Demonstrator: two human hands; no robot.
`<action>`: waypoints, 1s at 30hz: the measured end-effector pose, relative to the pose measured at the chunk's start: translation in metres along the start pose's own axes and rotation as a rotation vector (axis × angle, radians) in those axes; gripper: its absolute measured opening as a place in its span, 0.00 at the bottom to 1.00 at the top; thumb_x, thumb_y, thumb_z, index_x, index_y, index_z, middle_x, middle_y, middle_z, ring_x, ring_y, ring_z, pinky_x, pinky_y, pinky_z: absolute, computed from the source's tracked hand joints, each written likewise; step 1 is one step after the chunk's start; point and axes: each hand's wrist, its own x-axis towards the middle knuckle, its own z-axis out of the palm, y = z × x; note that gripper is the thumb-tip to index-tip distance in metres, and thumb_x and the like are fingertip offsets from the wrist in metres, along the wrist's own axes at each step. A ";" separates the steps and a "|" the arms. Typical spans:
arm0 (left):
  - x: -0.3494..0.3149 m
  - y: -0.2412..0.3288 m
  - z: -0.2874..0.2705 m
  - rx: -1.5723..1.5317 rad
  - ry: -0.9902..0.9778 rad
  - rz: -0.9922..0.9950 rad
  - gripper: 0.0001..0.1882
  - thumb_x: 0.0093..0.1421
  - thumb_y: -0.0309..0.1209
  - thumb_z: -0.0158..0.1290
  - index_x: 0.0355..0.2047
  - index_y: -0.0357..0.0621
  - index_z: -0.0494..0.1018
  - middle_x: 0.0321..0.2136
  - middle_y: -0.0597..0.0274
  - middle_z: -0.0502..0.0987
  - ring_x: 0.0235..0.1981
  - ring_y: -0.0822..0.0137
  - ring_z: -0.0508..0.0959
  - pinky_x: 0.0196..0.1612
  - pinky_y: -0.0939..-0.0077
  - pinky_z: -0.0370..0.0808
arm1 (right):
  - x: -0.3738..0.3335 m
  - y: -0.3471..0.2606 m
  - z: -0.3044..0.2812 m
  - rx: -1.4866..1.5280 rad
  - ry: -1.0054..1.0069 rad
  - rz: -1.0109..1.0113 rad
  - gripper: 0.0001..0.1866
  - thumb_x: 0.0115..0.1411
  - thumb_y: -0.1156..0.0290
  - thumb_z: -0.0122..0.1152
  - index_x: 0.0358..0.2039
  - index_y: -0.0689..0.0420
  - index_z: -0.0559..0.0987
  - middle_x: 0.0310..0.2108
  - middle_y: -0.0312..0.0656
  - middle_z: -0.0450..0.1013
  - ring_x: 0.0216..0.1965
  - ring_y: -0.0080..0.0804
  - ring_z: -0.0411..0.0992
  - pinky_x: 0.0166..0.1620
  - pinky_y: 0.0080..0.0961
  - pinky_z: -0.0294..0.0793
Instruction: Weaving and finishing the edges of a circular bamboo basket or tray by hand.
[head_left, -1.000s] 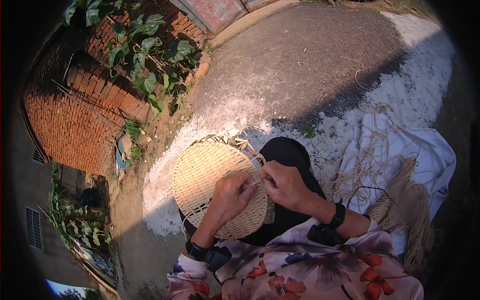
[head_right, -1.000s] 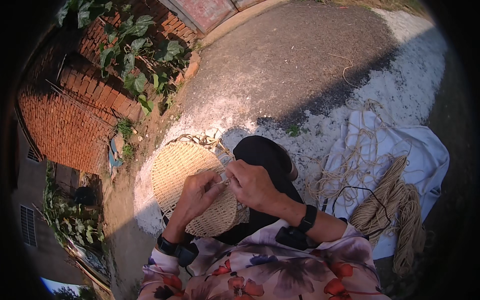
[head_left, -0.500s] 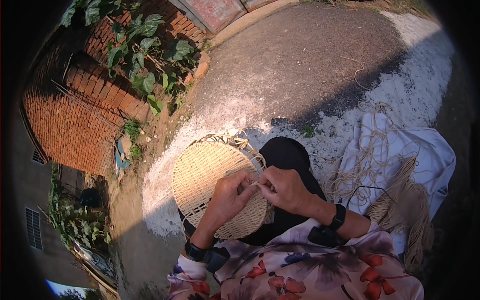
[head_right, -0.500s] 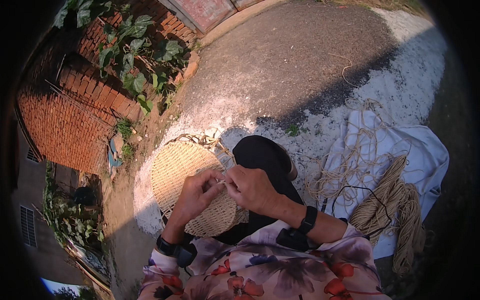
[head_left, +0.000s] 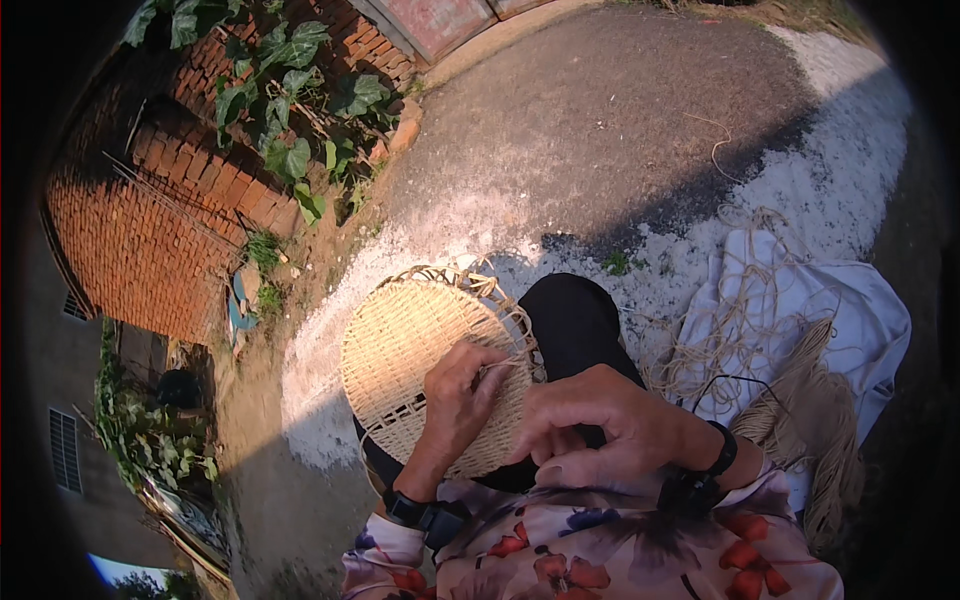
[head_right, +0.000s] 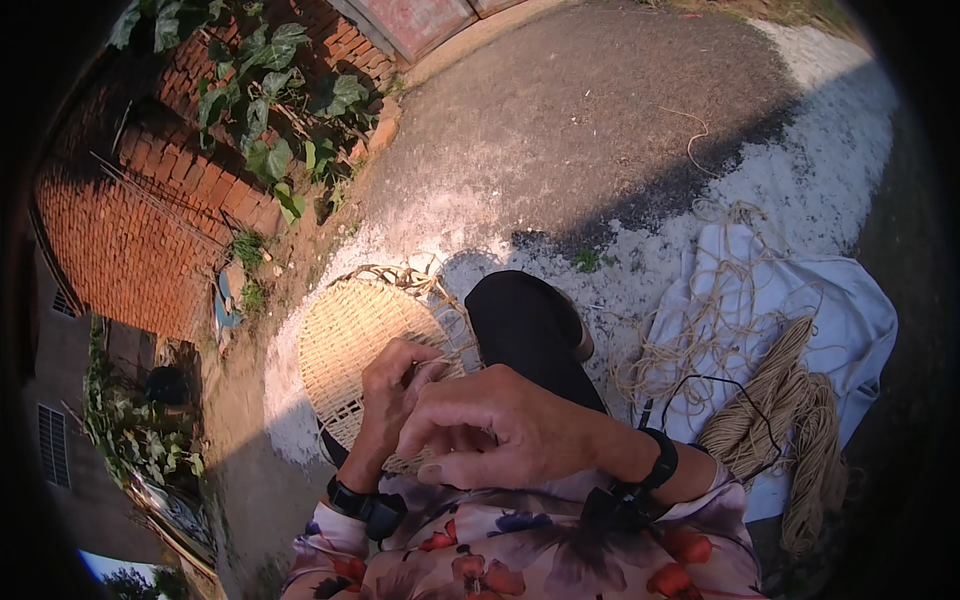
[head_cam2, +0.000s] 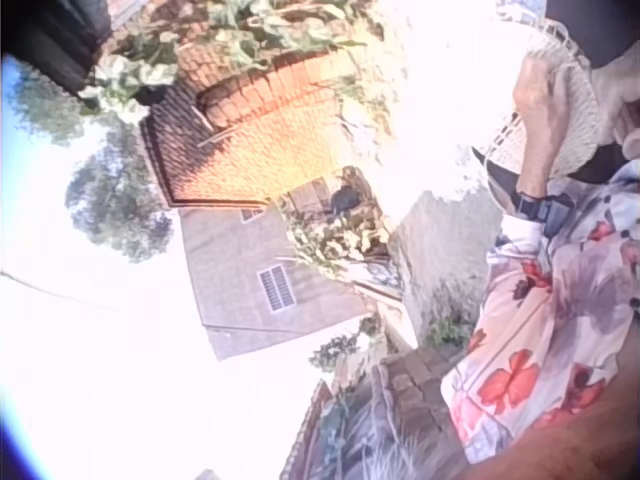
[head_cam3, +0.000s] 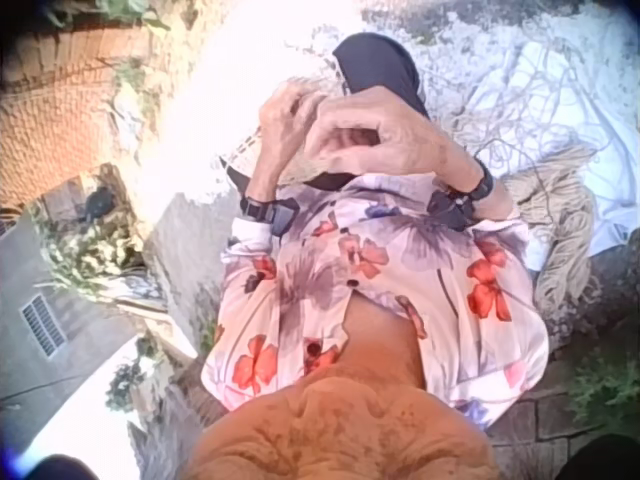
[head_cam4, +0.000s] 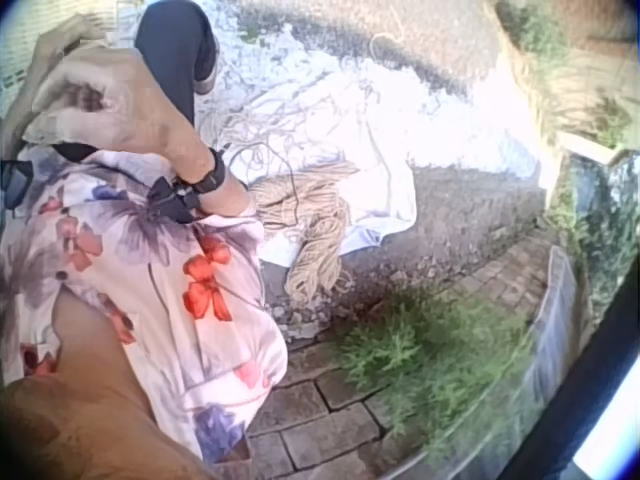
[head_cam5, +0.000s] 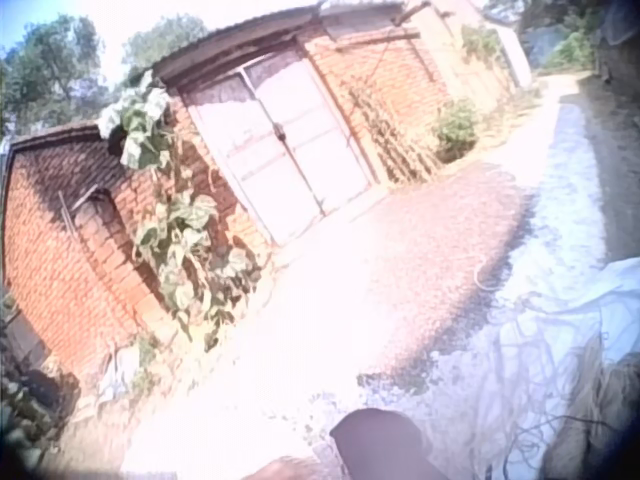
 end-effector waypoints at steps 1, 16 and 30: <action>0.001 0.001 0.002 -0.005 -0.004 0.001 0.09 0.52 0.20 0.62 0.33 0.40 0.77 0.27 0.57 0.76 0.29 0.59 0.79 0.30 0.69 0.75 | -0.003 -0.011 0.004 0.164 -0.078 -0.168 0.12 0.60 0.70 0.62 0.43 0.60 0.79 0.30 0.40 0.74 0.25 0.31 0.73 0.29 0.25 0.73; -0.004 0.004 0.007 -0.090 0.012 -0.077 0.07 0.51 0.19 0.63 0.32 0.40 0.79 0.29 0.62 0.78 0.31 0.68 0.78 0.34 0.75 0.75 | 0.010 0.106 -0.018 -0.528 0.336 0.037 0.05 0.56 0.75 0.61 0.33 0.60 0.78 0.28 0.45 0.72 0.31 0.45 0.74 0.35 0.36 0.72; 0.001 0.011 0.008 -0.006 -0.022 -0.139 0.06 0.54 0.24 0.62 0.31 0.40 0.77 0.25 0.60 0.74 0.25 0.67 0.75 0.29 0.73 0.70 | 0.013 0.113 -0.014 -0.703 0.318 -0.075 0.06 0.51 0.75 0.63 0.26 0.59 0.74 0.23 0.43 0.69 0.26 0.43 0.73 0.28 0.35 0.71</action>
